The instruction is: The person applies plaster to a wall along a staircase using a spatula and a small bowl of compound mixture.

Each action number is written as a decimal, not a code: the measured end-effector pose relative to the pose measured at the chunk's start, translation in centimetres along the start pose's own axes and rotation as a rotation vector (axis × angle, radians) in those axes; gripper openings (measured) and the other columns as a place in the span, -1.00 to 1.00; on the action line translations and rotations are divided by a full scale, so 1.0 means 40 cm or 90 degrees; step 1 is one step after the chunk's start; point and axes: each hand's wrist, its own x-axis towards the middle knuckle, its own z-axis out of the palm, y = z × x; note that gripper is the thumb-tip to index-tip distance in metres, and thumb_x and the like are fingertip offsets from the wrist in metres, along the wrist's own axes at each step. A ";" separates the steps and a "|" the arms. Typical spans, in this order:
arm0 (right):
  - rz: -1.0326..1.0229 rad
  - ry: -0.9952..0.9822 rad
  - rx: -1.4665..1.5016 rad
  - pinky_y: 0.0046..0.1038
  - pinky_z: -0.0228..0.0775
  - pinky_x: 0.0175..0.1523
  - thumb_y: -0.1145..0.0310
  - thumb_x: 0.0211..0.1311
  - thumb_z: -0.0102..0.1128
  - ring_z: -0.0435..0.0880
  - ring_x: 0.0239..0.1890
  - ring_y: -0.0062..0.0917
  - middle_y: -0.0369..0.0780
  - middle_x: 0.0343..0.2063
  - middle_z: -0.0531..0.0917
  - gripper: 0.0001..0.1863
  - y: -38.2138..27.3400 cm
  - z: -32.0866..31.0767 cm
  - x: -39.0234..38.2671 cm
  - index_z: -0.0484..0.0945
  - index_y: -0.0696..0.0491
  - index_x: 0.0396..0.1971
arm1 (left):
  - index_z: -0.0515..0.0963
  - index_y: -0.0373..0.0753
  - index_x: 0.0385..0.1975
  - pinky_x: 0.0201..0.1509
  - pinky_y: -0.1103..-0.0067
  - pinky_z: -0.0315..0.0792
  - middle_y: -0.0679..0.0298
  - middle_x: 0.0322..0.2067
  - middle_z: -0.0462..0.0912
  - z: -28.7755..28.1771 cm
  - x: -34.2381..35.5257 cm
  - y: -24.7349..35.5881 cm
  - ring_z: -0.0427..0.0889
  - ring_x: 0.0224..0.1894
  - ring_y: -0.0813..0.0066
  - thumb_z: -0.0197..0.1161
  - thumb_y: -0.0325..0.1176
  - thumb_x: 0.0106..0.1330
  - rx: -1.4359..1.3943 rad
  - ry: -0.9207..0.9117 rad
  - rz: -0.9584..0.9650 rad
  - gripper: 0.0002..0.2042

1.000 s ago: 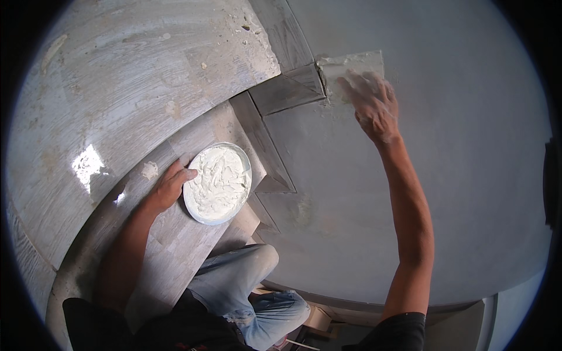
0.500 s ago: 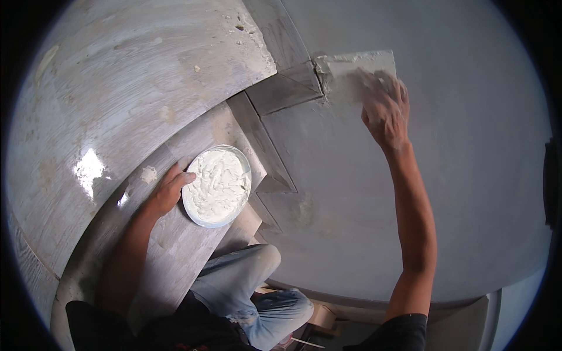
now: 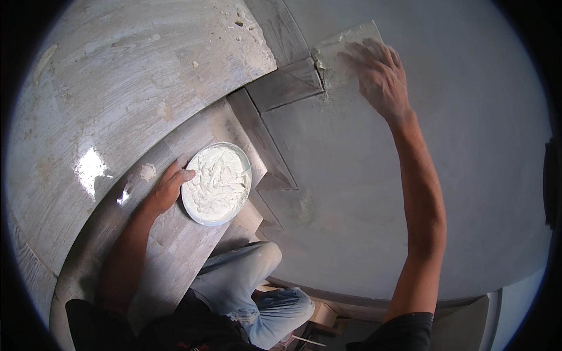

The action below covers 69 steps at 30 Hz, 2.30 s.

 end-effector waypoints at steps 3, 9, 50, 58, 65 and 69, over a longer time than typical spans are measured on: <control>-0.014 -0.025 -0.017 -0.31 0.21 0.19 0.47 0.02 0.17 0.33 0.14 -0.45 -0.42 -0.05 0.55 -0.64 -0.009 -0.001 -0.004 0.58 -0.17 -0.14 | 0.27 -0.46 0.06 0.18 0.55 0.19 0.07 -0.04 0.45 0.001 0.000 0.004 0.39 0.05 0.40 0.00 -0.25 0.23 0.000 -0.005 0.011 -0.53; -0.018 -0.039 -0.021 -0.29 0.22 0.19 0.46 0.02 0.18 0.34 0.13 -0.43 -0.41 -0.06 0.56 -0.66 -0.013 0.005 -0.031 0.58 -0.16 -0.15 | 0.27 -0.45 0.08 0.18 0.55 0.19 0.08 -0.02 0.44 0.005 0.005 -0.013 0.38 0.05 0.40 -0.01 -0.28 0.22 -0.034 -0.003 0.018 -0.53; 0.304 0.009 0.076 -0.31 0.35 -0.15 0.50 -0.05 0.11 0.50 -0.24 -0.39 -0.26 -0.35 0.58 -0.74 -0.151 -0.162 -0.122 0.54 0.01 -0.28 | 0.29 -0.49 0.05 0.16 0.55 0.19 0.05 -0.07 0.47 -0.012 0.016 -0.048 0.41 0.00 0.39 0.01 -0.26 0.21 -0.059 0.019 -0.006 -0.52; 0.498 -0.021 0.393 -0.23 0.27 -0.43 0.45 -0.12 0.02 0.42 -0.65 -0.18 0.01 -0.69 0.46 -0.86 -0.109 -0.099 -0.072 0.44 0.22 -0.54 | 0.31 -0.49 0.05 0.17 0.56 0.17 0.08 -0.07 0.48 -0.002 0.022 -0.059 0.41 0.02 0.40 0.00 -0.28 0.22 -0.087 0.028 0.001 -0.54; 0.574 -0.042 0.496 -0.28 0.29 -0.40 0.41 -0.10 0.00 0.37 -0.64 -0.24 0.02 -0.67 0.48 -0.79 -0.110 -0.045 -0.037 0.48 0.24 -0.48 | 0.12 -0.43 0.20 0.22 0.54 0.18 0.05 0.06 0.39 -0.029 0.021 -0.063 0.37 0.12 0.38 -0.05 -0.29 0.25 -0.054 -0.035 -0.010 -0.46; 0.526 -0.041 0.462 -0.28 0.31 -0.37 0.41 -0.09 0.00 0.41 -0.62 -0.22 0.02 -0.64 0.51 -0.76 -0.100 -0.030 -0.030 0.51 0.24 -0.43 | 0.21 -0.45 0.13 0.19 0.54 0.19 0.06 -0.01 0.44 -0.021 0.020 -0.054 0.40 0.06 0.38 -0.03 -0.29 0.24 -0.066 -0.010 -0.021 -0.51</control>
